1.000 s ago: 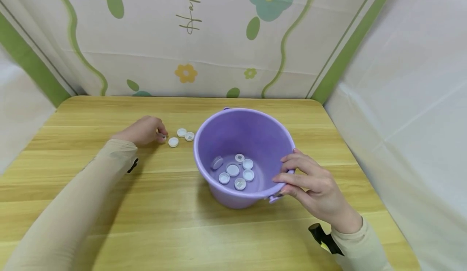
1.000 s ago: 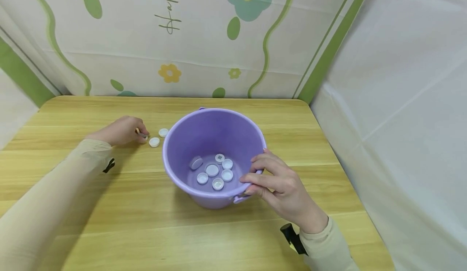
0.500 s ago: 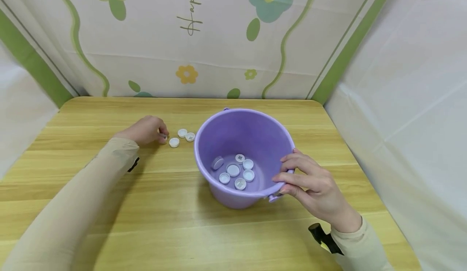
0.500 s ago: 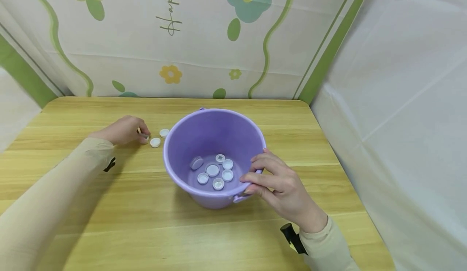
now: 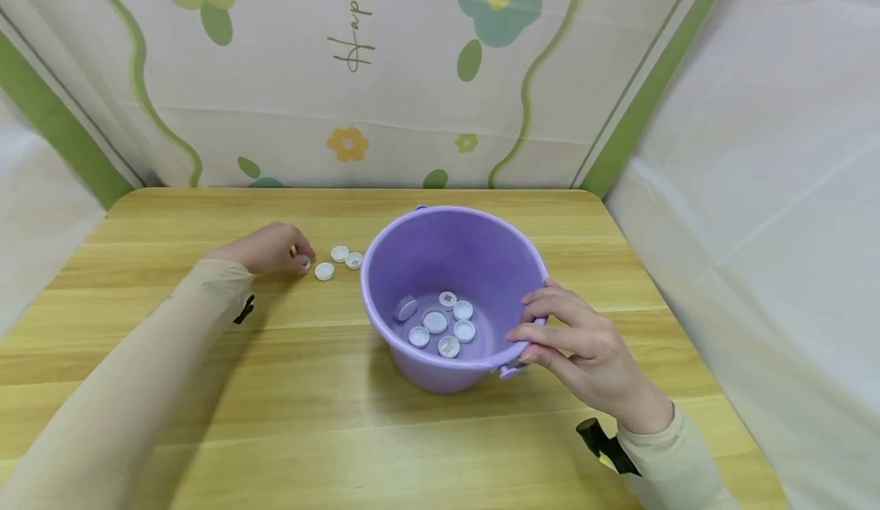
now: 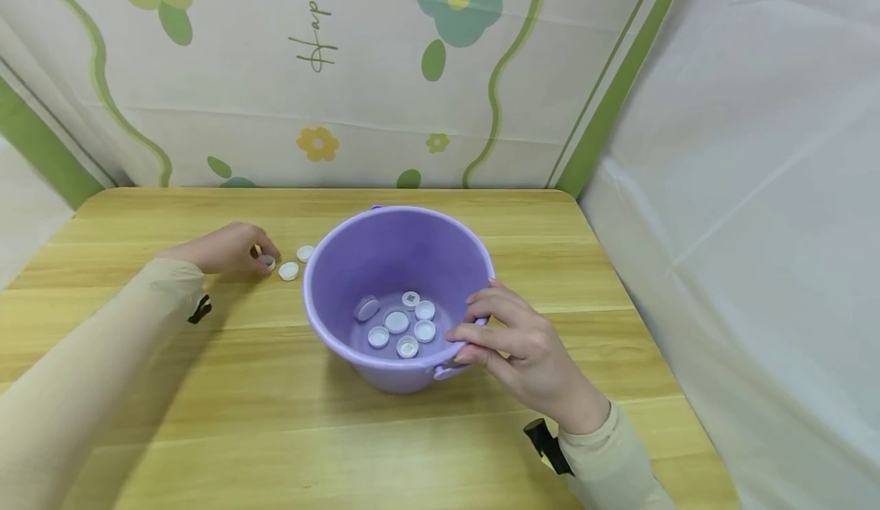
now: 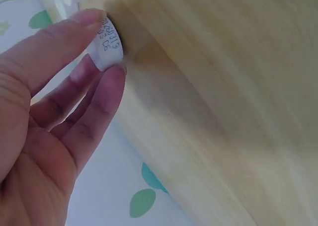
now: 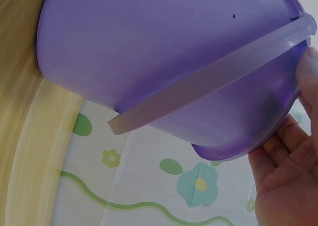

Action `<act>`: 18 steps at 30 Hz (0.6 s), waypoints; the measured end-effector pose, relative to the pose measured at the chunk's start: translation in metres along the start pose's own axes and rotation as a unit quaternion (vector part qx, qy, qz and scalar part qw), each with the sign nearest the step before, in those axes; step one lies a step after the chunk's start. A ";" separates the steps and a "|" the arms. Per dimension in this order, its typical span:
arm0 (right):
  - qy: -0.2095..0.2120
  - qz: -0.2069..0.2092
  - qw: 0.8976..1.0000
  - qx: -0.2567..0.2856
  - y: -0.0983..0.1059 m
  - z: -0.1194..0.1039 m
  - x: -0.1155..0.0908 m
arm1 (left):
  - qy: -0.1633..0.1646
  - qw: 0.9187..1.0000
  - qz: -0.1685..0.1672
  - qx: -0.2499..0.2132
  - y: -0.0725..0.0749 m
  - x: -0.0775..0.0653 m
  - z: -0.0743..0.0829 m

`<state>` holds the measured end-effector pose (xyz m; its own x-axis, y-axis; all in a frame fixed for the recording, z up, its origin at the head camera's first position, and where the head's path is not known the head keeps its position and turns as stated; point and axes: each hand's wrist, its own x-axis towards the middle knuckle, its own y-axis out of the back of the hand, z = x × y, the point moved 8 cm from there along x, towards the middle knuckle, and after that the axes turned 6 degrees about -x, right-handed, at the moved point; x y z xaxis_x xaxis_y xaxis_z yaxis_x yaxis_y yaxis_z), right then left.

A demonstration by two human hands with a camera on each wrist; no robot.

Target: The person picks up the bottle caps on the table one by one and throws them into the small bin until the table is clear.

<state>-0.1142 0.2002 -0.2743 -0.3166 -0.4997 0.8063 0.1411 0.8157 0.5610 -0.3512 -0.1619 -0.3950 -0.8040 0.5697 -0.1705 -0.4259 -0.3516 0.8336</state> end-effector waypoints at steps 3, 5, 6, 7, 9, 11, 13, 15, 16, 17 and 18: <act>0.000 0.000 1.000 0.003 -0.001 0.000 0.000 | -0.018 1.000 0.015 0.002 0.007 -0.006 0.007; 0.001 0.000 1.000 0.005 -0.001 0.001 0.000 | -0.028 0.999 0.028 0.003 0.015 -0.012 0.015; 0.001 0.000 1.000 0.005 -0.001 0.001 0.000 | -0.035 0.999 0.033 0.006 0.020 -0.015 0.022; 0.001 0.000 1.000 0.006 -0.002 0.001 0.000 | -0.043 0.998 0.040 0.009 0.026 -0.018 0.029; 0.001 0.001 1.000 0.004 -0.002 0.001 0.000 | -0.056 0.997 0.056 0.022 0.040 -0.026 0.048; 0.001 0.001 1.000 0.002 -0.002 0.001 -0.001 | -0.073 0.993 0.077 0.042 0.055 -0.034 0.071; 0.002 0.002 1.000 0.000 -0.002 0.001 -0.001 | -0.093 0.988 0.102 0.071 0.069 -0.042 0.095; 0.002 0.003 1.000 -0.001 -0.002 0.001 -0.001 | -0.121 0.980 0.126 0.093 0.081 -0.050 0.118; 0.003 0.004 1.000 -0.001 -0.001 0.001 -0.001 | -0.129 0.977 0.135 0.102 0.086 -0.054 0.129; 0.002 0.005 1.000 0.000 -0.001 0.001 -0.001 | -0.138 0.974 0.142 0.111 0.089 -0.058 0.139; 0.002 0.005 1.000 -0.001 -0.001 0.001 -0.001 | -0.148 0.971 0.147 0.119 0.092 -0.061 0.149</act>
<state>-0.1152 0.1999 -0.2757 -0.3114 -0.4922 0.8128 0.1455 0.8206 0.5527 -0.2800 -0.1184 -0.2297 -0.7066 0.6718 0.2222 -0.0606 -0.3702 0.9270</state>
